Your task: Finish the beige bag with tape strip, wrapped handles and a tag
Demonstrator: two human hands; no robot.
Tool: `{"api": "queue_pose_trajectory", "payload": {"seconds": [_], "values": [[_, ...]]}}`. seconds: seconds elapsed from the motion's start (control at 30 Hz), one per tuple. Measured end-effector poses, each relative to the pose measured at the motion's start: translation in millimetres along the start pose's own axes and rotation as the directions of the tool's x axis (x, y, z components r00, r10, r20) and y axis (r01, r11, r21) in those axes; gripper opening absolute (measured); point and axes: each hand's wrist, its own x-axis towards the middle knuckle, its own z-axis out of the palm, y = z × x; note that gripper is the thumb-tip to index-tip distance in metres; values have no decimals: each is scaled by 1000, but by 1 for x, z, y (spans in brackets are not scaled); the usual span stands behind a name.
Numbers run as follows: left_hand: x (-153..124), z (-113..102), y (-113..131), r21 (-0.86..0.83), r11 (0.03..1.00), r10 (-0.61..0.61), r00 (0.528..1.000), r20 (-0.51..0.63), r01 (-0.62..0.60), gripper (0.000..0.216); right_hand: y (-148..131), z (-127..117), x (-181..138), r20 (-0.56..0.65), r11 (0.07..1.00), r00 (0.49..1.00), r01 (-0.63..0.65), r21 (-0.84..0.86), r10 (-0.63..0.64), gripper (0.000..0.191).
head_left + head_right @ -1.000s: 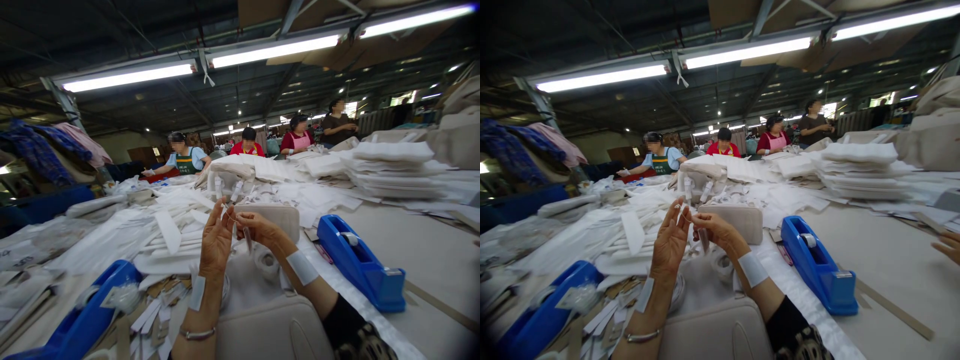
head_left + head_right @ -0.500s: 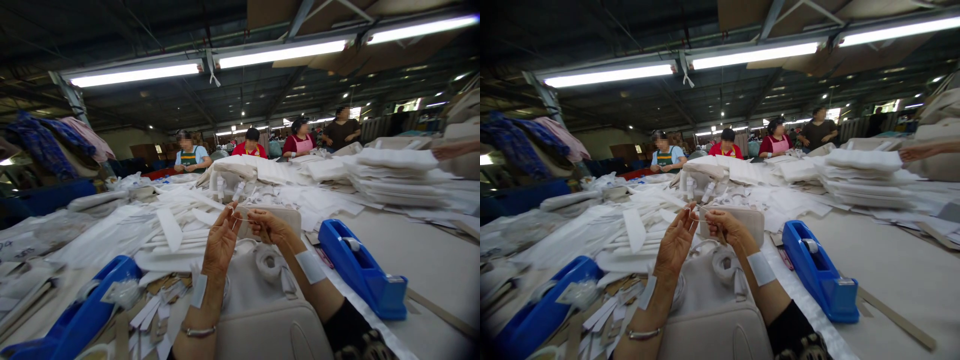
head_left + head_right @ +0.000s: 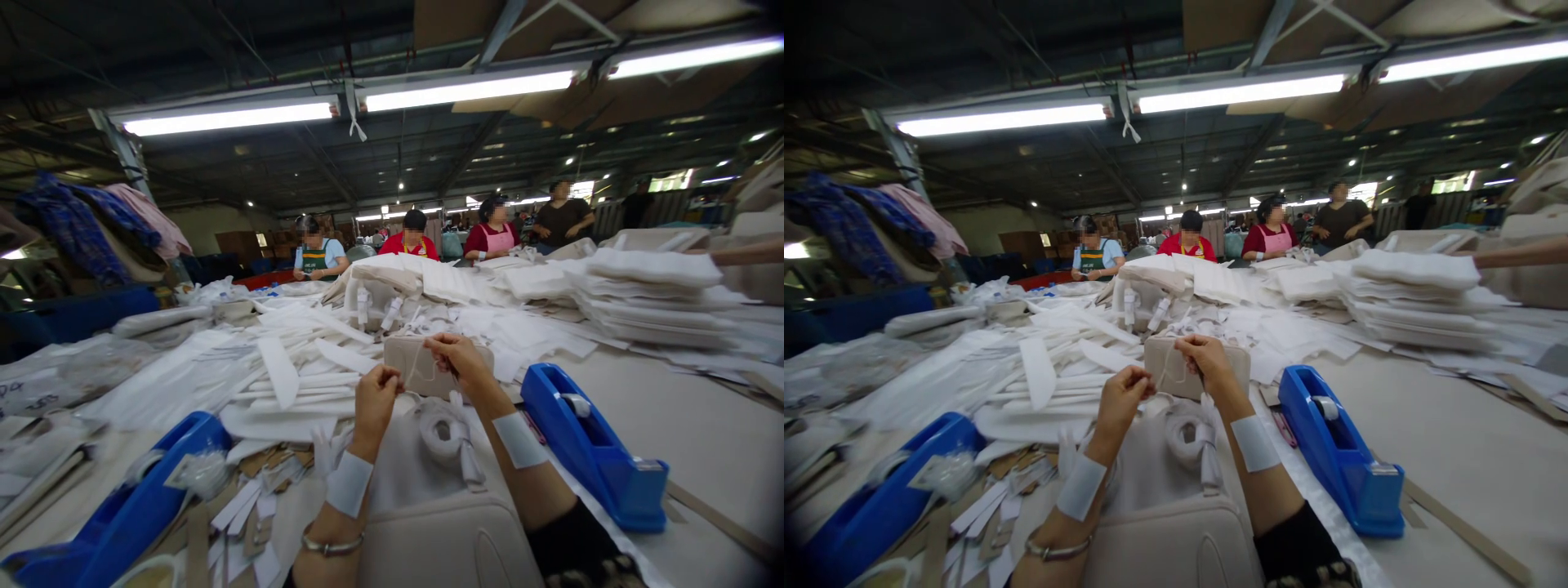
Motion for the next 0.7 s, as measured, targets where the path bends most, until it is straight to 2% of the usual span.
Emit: {"api": "queue_pose_trajectory", "payload": {"seconds": [0.1, 0.17, 0.23, 0.33, 0.47, 0.6, 0.7], "values": [[-2, 7, -11, 193, 981, -20, 997, 75, 5, 15, 12, -10, 9, -112, 968, 991, 51, -246, -80, 20], [-5, 11, -13, 299, 954, -22, 990, 139, -20, 19, 23, -12, 14, -105, 918, 990, 49, -394, -98, 13], [-7, 13, -14, 375, 925, -24, 980, 197, -52, 21, 37, -10, 18, -35, 859, 999, 18, -512, -42, 14], [-8, 13, -15, 449, 889, -27, 968, 251, -92, 27, 58, -6, 21, 111, 770, 982, -46, -637, 150, 24], [-7, 13, -16, 482, 870, -26, 967, 255, -103, 35, 75, -5, 21, 263, 718, 911, -50, -694, 318, 27], [-6, 14, -18, 459, 883, -19, 970, 243, -98, 37, 76, -6, 21, 396, 745, 849, 4, -667, 349, 23], [-4, 14, -20, 437, 896, -24, 974, 223, -78, 35, 73, -6, 22, 452, 769, 825, 34, -638, 339, 23]]}}
